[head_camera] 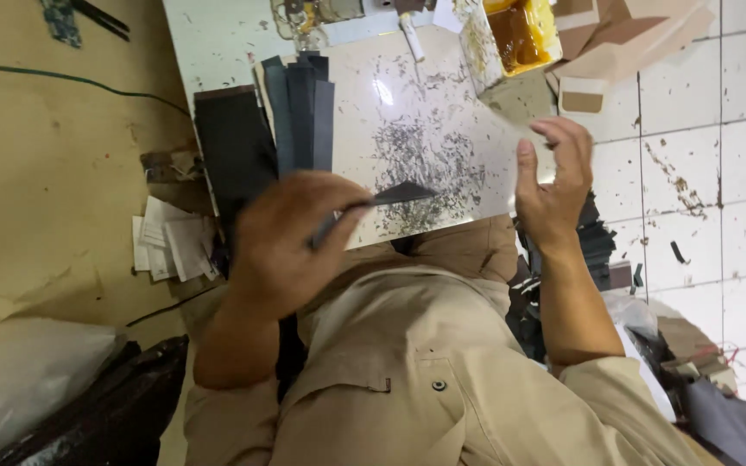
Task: Applying glue to the edges of leather strips and folding them over
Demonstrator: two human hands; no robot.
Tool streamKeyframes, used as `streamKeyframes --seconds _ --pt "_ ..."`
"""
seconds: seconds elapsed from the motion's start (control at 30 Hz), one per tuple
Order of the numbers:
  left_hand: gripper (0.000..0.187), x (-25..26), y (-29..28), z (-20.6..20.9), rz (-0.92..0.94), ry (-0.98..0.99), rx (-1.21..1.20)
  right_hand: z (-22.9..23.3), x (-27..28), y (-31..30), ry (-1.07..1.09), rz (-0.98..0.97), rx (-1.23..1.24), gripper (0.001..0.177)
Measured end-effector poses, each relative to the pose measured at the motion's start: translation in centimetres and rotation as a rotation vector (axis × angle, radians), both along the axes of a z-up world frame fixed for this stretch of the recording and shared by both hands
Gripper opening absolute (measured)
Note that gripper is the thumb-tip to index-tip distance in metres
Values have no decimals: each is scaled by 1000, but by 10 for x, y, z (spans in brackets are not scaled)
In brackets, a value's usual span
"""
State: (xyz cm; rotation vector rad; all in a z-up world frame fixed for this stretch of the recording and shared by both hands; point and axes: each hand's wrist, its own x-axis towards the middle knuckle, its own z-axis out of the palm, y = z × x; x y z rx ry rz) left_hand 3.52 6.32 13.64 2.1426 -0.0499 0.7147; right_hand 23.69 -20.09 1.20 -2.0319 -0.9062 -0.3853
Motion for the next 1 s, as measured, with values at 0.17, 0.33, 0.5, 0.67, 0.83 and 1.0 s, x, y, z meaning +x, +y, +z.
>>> streamKeyframes --seconds 0.17,0.33,0.5,0.67,0.83,1.0 --pt "28 38 54 18 -33 127 -93 -9 21 79 36 210 -30 16" --pt "9 119 85 -98 -162 465 -219 -53 61 155 17 212 -285 18" --pt "19 144 87 -175 -12 552 -3 -77 78 179 -38 3 -571 18" --pt "34 143 88 -177 54 511 155 -27 52 140 128 115 -454 15" --pt "34 137 91 -187 41 344 307 63 48 75 282 235 -156 7" --pt "38 132 84 -183 113 232 318 89 83 33 132 105 -76 12"
